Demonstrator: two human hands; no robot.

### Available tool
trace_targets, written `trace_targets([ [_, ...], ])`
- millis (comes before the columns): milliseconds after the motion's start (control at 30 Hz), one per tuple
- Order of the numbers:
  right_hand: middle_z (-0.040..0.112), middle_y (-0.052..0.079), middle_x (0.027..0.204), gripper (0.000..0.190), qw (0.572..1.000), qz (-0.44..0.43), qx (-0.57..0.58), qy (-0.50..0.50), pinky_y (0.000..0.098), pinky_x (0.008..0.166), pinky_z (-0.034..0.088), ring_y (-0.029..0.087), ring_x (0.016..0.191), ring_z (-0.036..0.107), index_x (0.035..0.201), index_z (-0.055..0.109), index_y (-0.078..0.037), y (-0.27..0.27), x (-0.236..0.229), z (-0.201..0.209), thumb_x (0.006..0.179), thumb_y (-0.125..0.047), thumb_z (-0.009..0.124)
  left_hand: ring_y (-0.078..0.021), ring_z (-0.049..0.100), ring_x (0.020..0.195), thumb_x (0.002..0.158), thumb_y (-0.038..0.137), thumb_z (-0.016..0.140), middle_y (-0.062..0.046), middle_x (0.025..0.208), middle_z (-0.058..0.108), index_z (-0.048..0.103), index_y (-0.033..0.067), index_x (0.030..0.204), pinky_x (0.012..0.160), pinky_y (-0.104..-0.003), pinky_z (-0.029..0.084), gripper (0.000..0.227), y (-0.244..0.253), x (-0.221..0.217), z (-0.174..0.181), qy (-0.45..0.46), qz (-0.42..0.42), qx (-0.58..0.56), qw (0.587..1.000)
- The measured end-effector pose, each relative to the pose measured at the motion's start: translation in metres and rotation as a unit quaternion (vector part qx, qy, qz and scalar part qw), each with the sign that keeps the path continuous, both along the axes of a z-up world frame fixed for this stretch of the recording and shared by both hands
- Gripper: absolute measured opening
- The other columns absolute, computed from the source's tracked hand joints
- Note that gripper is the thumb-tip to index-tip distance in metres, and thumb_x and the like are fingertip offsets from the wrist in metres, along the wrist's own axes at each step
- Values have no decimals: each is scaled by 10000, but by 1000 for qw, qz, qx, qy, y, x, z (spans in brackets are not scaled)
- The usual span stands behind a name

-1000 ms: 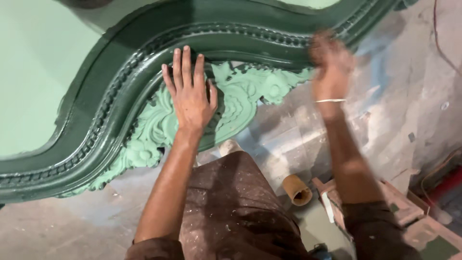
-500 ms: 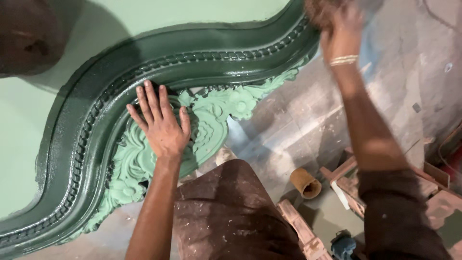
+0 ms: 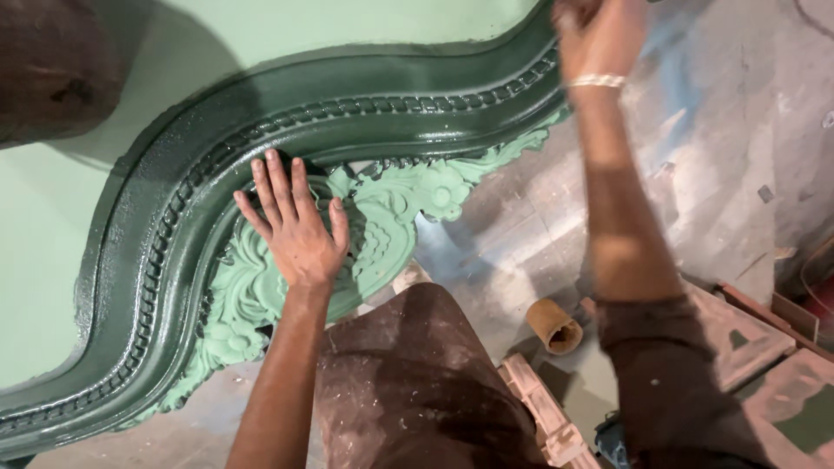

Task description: The person applies dark green paint to a light green ornate wooden headboard using a cloth. They repeatedly dip the cloth into a paint can and rub the paint into the carved details and edges of the headboard.

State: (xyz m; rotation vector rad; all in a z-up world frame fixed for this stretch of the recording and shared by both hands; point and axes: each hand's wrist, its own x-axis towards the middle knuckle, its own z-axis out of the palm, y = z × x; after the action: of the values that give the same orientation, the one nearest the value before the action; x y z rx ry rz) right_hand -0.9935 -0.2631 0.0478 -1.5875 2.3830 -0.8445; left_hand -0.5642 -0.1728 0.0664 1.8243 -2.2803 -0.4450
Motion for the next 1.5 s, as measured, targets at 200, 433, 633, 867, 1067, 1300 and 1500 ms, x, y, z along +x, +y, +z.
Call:
trace_targets([
  [200,583,121,1265,480,998,21,-61,23,423,1094,569,296,1252,615,1217,535,-65,44,151,6,828,58,787,-369,188,1609,1052,346,539,-205,1711,271,437,-3,1578,1296,-626,66,640,0,-1,0,6,4,-10,1000],
  [433,559,145,1350,704,983,168,-43,-54,465,1068,528,369,1249,590,1389,524,-178,5,266,32,768,-18,814,-381,181,1597,1017,331,552,-214,1703,265,429,-12,1571,1286,-611,61,662,0,0,0,5,19,7,1000],
  [633,515,195,1347,728,986,126,105,23,415,848,620,353,1112,658,1510,446,-150,23,137,23,904,-124,849,-358,171,1619,1067,323,539,-201,1718,253,405,3,1599,1318,-599,70,635,2,1,0,14,14,-18,1000],
  [867,575,171,1395,521,991,131,-22,-36,453,1115,529,364,1317,613,1413,505,-76,46,117,45,941,58,678,-360,176,1596,1040,370,555,-202,1697,255,415,-4,1572,1288,-618,66,665,-1,1,3,27,12,-6,1000],
  [1067,574,141,1405,520,970,229,-75,-16,484,1190,413,387,1366,530,1310,611,-115,13,246,22,836,89,678,-387,212,1583,989,283,549,-213,1666,290,427,-7,1525,1292,-624,105,622,4,7,-1,103,29,-17,994],
  [1300,545,160,1401,518,921,381,-77,-6,507,1165,419,424,1325,505,1297,602,-103,-4,369,30,810,32,715,-453,282,1595,998,35,511,-238,1656,304,358,4,1530,1302,-567,231,554,24,44,0,329,160,-157,917],
  [1500,565,131,1402,513,859,509,-54,10,497,1107,443,408,1264,516,1290,625,-106,23,456,38,809,26,745,-442,298,1572,1021,16,527,-225,1653,323,342,9,1552,1296,-566,248,562,85,159,14,247,246,-211,913],
])
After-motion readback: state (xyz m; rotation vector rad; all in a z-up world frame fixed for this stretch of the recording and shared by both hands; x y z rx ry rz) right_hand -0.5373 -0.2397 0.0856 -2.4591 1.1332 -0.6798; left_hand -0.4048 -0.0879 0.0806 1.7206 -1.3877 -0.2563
